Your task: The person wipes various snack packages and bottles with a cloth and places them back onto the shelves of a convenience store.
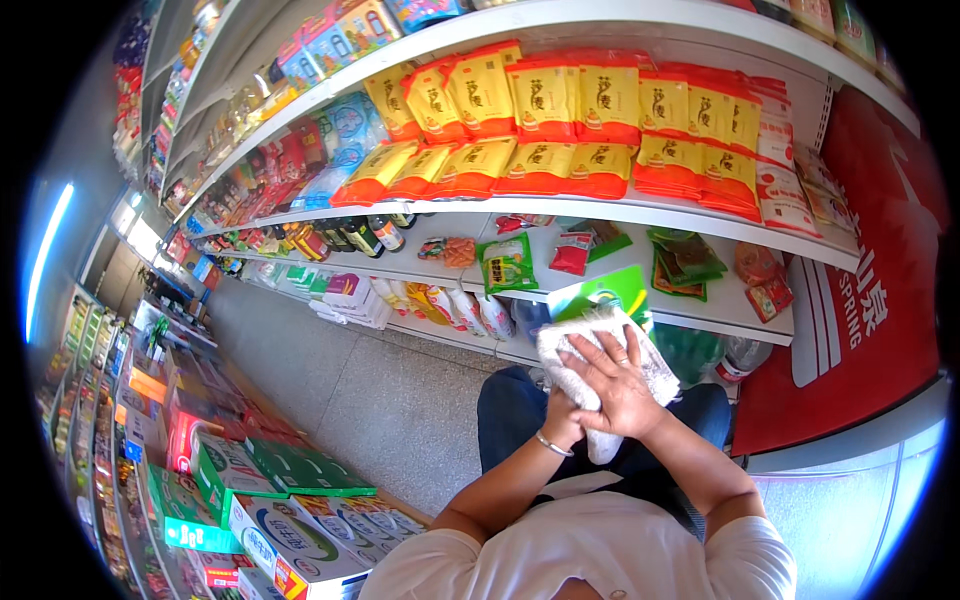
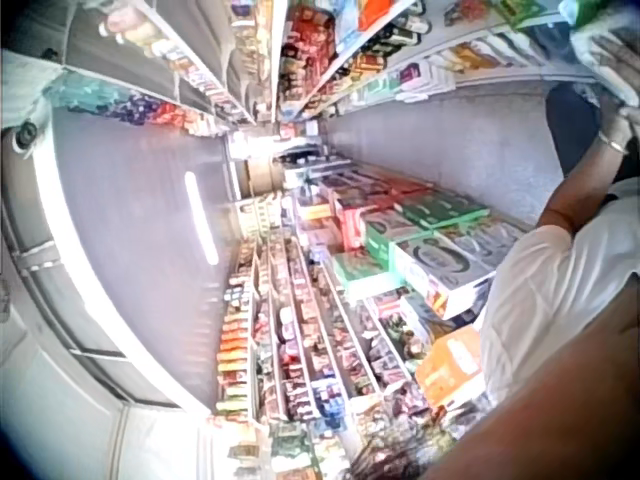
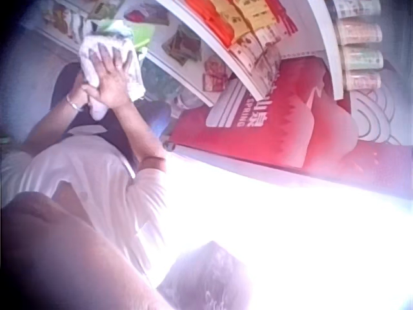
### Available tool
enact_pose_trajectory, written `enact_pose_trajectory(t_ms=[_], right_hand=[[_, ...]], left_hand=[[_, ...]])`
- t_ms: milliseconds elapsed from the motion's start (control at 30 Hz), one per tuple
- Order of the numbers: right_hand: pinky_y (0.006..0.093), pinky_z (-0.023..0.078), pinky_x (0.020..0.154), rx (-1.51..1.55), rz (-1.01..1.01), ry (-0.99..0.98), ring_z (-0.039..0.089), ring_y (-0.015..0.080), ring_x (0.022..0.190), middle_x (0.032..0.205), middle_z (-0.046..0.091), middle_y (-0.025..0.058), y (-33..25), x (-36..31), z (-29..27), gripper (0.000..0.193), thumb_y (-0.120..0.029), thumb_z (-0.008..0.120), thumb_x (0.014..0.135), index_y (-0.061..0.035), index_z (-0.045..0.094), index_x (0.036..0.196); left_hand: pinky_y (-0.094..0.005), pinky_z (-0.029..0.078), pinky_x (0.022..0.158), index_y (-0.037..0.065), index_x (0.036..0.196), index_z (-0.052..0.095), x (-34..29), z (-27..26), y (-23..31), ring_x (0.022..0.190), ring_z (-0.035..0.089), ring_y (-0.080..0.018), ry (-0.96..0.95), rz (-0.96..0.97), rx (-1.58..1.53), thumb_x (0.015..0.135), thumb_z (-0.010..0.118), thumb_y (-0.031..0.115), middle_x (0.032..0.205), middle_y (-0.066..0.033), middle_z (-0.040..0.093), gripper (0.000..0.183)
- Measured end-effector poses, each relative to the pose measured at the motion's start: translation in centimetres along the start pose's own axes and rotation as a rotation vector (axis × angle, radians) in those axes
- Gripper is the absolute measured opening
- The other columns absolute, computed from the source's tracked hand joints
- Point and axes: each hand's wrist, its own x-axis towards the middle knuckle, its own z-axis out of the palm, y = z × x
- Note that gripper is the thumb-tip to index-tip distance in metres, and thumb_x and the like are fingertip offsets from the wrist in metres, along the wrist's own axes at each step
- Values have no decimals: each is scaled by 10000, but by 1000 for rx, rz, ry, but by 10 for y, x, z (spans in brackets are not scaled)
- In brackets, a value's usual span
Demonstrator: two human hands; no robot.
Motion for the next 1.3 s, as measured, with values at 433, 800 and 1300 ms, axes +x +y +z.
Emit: enact_pose_trajectory(t_ms=[433, 800, 1300], right_hand=[[296, 440, 783, 1421, 1158, 709, 564, 179, 865, 950, 599, 87, 168, -192, 36, 332, -236, 481, 851, 14, 545, 1060], [383, 451, 821, 1783, 1093, 1171, 529, 240, 896, 994, 508, 92, 138, -271, 15, 319, -299, 541, 811, -79, 468, 1030], [319, 392, 752, 1796, 844, 997, 461, 160, 793, 863, 464, 30, 139, -264, 21, 310, -350, 583, 754, -156, 448, 955]], left_hand=[[-381, 442, 859, 79, 1165, 435, 98, 104, -31, 1022, 526, -218, -36, -1203, -1368, 923, 403, 200, 1145, -73, 511, 272], [-386, 375, 887, 110, 1173, 482, 270, 283, -44, 1069, 484, -242, -451, -866, -1355, 847, 482, 367, 1157, -77, 528, 415], [-625, 300, 889, 202, 1340, 272, 198, 214, -199, 1239, 271, -382, -584, -783, 586, 843, 446, 319, 1346, -126, 316, 540]])
